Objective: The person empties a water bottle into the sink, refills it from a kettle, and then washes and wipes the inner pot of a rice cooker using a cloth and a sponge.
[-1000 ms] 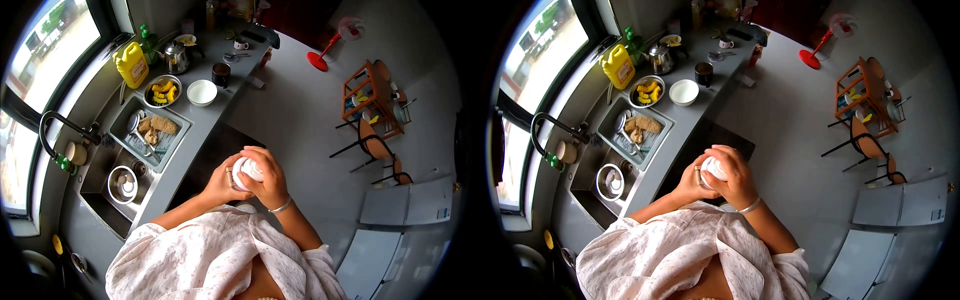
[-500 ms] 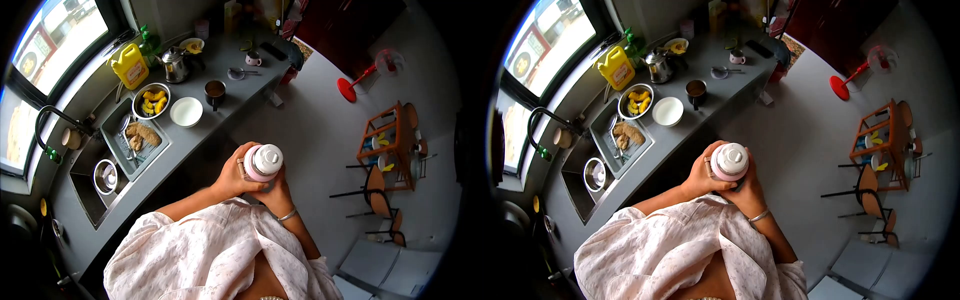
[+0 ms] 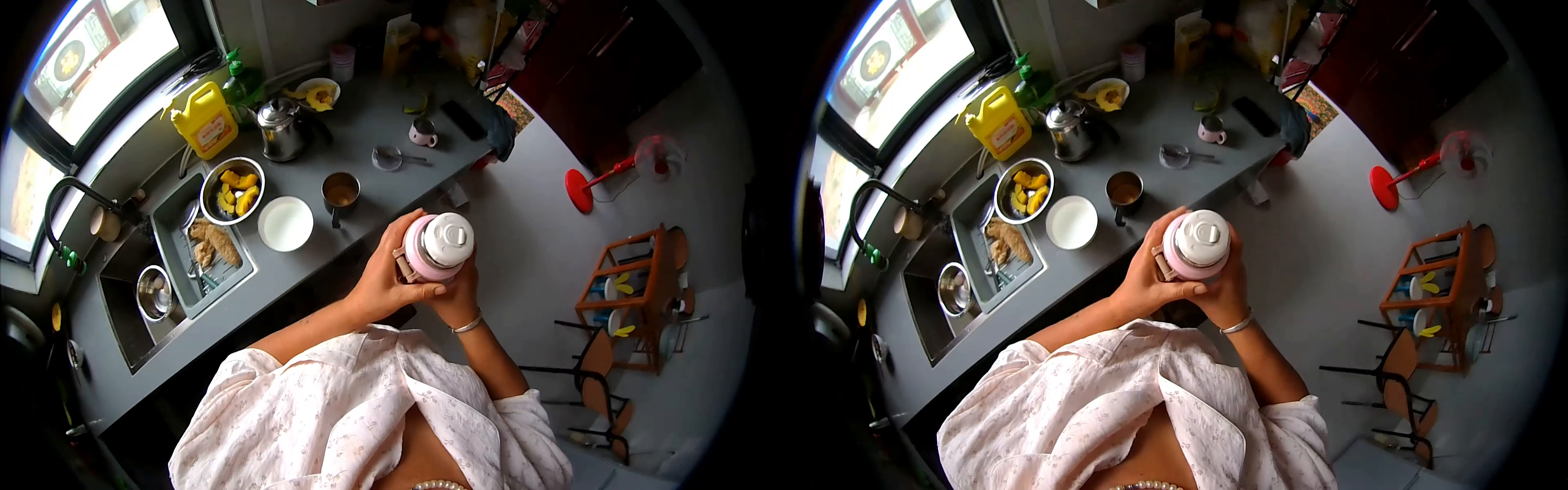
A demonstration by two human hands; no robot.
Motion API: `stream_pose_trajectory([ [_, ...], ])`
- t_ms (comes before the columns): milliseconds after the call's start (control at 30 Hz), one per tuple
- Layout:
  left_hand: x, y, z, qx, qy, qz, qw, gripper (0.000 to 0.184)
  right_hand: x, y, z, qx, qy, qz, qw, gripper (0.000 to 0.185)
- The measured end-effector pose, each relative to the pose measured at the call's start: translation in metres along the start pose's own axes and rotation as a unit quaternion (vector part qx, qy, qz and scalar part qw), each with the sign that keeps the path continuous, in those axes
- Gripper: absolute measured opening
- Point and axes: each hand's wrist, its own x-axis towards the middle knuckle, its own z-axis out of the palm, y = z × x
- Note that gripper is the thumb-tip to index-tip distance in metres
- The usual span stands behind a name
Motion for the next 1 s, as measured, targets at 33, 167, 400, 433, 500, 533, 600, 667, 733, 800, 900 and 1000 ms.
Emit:
stream_pose_trajectory([
  [33,0.012,-0.001,-0.007,0.034,-0.004,0.029,0.999,0.112,0.014,0.001,0.000,-0.010,0.023,-0.009,1.000,0.096],
  [167,0.049,-0.011,-0.023,-0.003,0.063,0.035,0.997,0.110,0.088,0.007,-0.007,0.022,0.011,-0.004,1.000,0.096],
  [400,0.044,-0.015,-0.066,0.022,0.059,-0.012,0.998,0.041,0.203,0.076,0.007,0.086,0.003,-0.041,0.995,0.090],
  [433,0.039,-0.020,-0.067,0.000,0.064,-0.043,0.997,0.034,0.219,0.087,0.012,0.089,0.008,-0.046,0.995,0.091],
  [500,0.030,-0.031,-0.066,-0.022,0.074,-0.092,0.993,0.025,0.252,0.119,0.028,0.071,0.007,-0.067,0.995,0.092],
  [533,0.026,-0.035,-0.066,-0.022,0.083,-0.096,0.992,0.025,0.266,0.127,0.036,0.072,-0.001,-0.071,0.995,0.093],
  [600,0.019,-0.042,-0.065,-0.039,0.089,-0.175,0.980,0.022,0.293,0.154,0.055,0.078,-0.019,-0.061,0.995,0.094],
  [667,0.016,-0.045,-0.063,-0.033,0.117,-0.188,0.975,0.021,0.316,0.176,0.072,0.057,-0.024,-0.085,0.994,0.095],
  [733,0.022,-0.042,-0.059,-0.030,0.223,-0.212,0.951,0.024,0.340,0.206,0.096,0.068,-0.024,-0.087,0.994,0.096],
  [800,0.025,-0.048,-0.053,-0.070,0.307,-0.236,0.919,0.020,0.358,0.231,0.118,0.063,-0.036,-0.077,0.994,0.099],
  [900,0.034,-0.053,-0.038,-0.084,0.396,-0.234,0.884,0.020,0.381,0.278,0.152,0.111,-0.049,-0.063,0.991,0.100],
  [1000,0.046,-0.059,-0.020,-0.091,0.466,-0.228,0.850,0.020,0.400,0.315,0.179,0.139,-0.065,-0.063,0.986,0.099],
])
